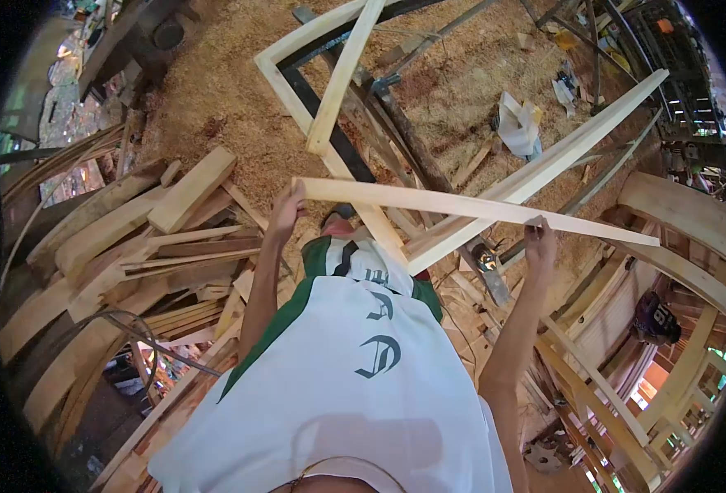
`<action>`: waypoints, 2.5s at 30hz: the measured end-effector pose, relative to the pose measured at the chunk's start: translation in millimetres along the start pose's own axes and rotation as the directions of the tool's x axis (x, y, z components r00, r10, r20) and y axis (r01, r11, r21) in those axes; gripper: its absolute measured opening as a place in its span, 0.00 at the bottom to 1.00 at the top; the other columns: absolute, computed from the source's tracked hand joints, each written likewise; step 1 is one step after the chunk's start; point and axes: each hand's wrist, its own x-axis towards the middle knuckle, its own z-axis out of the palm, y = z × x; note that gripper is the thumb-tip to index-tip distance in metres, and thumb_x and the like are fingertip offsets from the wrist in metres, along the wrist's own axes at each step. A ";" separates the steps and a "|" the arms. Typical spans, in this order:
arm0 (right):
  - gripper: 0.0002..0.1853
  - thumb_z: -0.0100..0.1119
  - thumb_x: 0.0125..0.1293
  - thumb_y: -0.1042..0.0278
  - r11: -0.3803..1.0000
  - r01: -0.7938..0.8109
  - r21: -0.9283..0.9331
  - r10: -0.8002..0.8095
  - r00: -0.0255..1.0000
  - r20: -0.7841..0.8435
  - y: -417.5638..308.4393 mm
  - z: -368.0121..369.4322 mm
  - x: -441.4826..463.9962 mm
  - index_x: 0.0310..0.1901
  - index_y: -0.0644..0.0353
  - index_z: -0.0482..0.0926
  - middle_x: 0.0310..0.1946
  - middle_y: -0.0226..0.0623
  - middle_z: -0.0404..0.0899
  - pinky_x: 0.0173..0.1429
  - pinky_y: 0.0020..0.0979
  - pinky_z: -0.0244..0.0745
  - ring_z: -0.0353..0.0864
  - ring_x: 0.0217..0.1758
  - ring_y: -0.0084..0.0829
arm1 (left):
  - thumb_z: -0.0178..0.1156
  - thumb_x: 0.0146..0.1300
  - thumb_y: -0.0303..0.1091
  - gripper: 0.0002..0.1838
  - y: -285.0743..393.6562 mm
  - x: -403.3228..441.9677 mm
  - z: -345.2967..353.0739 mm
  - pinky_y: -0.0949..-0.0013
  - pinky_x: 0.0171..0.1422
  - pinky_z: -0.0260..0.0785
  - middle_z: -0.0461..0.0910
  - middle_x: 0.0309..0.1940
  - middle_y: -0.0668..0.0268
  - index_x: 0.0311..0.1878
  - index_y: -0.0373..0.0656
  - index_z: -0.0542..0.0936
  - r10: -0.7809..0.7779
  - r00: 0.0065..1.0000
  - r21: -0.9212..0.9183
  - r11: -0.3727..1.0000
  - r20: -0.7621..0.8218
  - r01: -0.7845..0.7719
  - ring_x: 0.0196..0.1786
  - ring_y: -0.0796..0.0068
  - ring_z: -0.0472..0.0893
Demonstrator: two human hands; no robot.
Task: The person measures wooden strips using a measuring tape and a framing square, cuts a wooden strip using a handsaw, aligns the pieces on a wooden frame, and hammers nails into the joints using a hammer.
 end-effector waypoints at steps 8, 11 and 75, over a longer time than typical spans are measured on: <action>0.05 0.55 0.76 0.76 0.995 0.080 0.051 -0.081 0.997 0.018 -12.4 -10.4 16.5 0.49 0.66 0.75 0.44 0.42 0.78 0.56 0.39 0.84 0.81 0.46 0.37 | 0.54 0.77 0.54 0.21 21.6 23.5 49.3 0.75 0.36 0.66 0.71 0.33 0.76 0.57 0.46 0.79 0.123 0.989 0.302 0.943 0.081 -0.142 0.32 0.84 0.68; 0.09 0.58 0.74 0.75 0.998 0.061 0.016 -0.060 0.998 -0.036 -18.9 -10.0 20.7 0.51 0.68 0.77 0.48 0.45 0.80 0.60 0.44 0.83 0.81 0.51 0.41 | 0.54 0.77 0.53 0.22 19.9 27.7 56.5 0.73 0.37 0.67 0.74 0.33 0.74 0.54 0.43 0.80 0.181 0.981 0.416 0.889 0.069 -0.193 0.33 0.82 0.70; 0.13 0.70 0.57 0.67 0.015 0.882 -0.471 -0.203 0.464 0.862 153.0 337.9 -236.0 0.44 0.56 0.83 0.42 0.39 0.80 0.56 0.42 0.73 0.76 0.53 0.45 | 0.67 0.70 0.51 0.20 26.7 29.6 59.7 0.76 0.33 0.63 0.77 0.33 0.74 0.45 0.41 0.81 -0.037 0.996 0.229 0.972 -0.077 0.054 0.30 0.86 0.70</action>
